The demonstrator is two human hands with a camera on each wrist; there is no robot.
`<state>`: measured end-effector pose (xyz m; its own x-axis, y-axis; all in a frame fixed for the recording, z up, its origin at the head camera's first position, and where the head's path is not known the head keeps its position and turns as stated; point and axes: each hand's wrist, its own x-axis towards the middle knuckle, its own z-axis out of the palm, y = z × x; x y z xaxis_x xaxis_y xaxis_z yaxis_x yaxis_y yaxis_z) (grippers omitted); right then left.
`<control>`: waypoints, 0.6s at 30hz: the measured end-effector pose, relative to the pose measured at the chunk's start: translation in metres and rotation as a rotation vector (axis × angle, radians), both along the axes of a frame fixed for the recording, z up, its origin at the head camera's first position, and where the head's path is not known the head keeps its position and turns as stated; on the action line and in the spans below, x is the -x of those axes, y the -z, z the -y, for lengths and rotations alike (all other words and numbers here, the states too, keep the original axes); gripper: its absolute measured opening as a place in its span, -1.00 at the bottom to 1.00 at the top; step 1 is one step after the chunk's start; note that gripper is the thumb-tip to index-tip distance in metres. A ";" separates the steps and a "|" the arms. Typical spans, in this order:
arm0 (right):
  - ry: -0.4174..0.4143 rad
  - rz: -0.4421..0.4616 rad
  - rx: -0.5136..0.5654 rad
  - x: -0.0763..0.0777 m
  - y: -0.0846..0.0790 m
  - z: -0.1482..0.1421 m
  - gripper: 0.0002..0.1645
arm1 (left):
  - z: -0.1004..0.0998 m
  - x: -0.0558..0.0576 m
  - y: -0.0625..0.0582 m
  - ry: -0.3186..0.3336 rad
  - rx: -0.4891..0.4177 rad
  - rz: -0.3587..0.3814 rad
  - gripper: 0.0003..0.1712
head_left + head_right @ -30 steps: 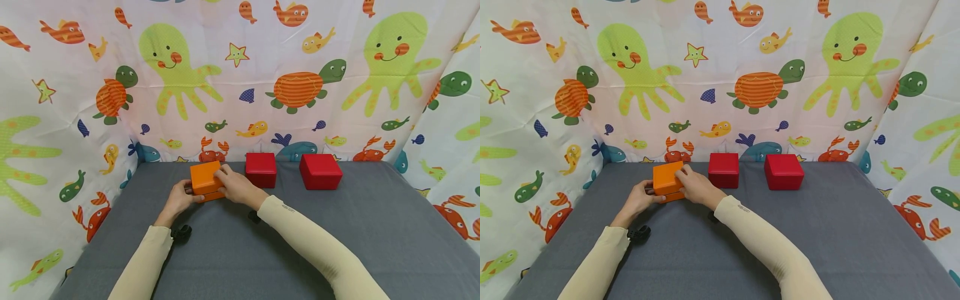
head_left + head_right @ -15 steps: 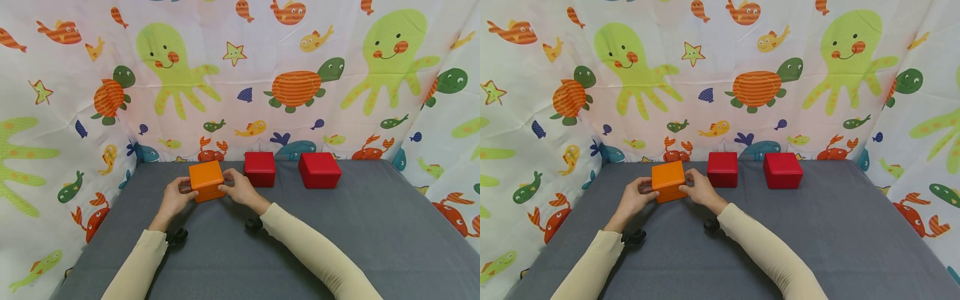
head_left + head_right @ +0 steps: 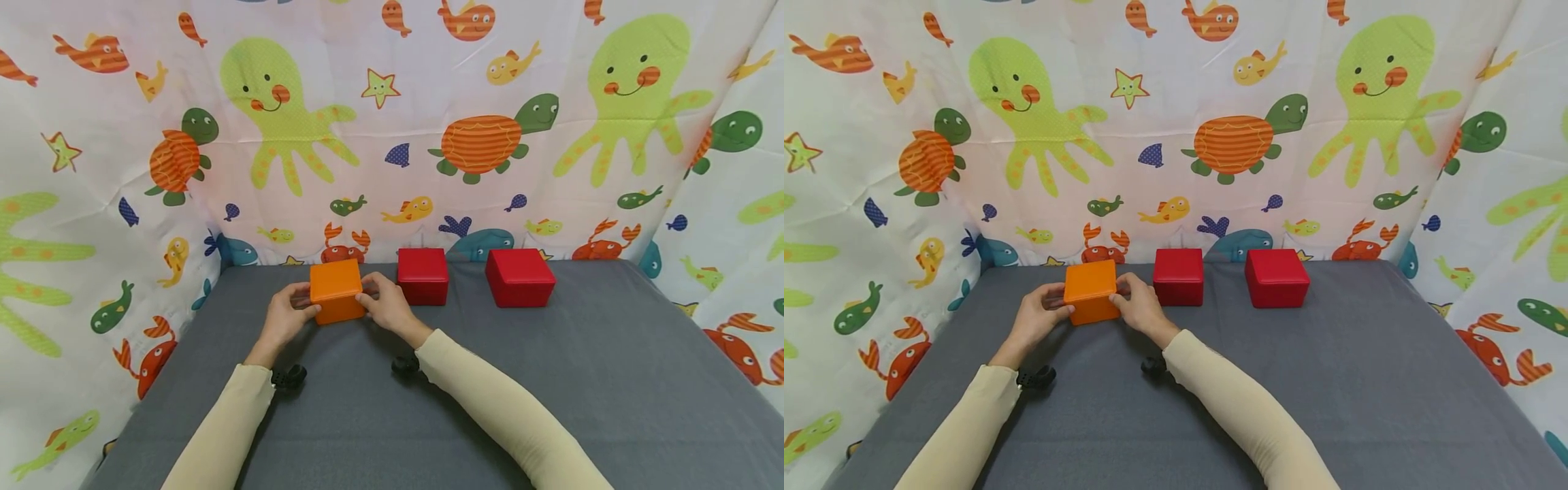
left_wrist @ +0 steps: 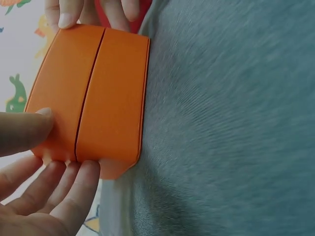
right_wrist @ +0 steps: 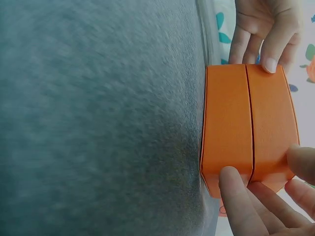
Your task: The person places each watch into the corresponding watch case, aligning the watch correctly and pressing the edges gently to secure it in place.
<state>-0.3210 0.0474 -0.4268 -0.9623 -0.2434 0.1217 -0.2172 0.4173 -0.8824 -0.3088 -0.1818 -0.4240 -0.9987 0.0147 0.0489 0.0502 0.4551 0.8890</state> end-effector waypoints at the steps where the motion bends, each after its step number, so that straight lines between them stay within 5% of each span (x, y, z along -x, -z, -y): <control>1: 0.010 0.002 -0.004 0.001 0.000 0.001 -0.61 | 0.000 0.003 0.000 0.003 -0.004 0.005 -0.36; 18: 0.116 0.061 -0.012 0.022 -0.003 0.019 -0.56 | 0.013 0.045 0.004 0.048 -0.039 0.030 -0.39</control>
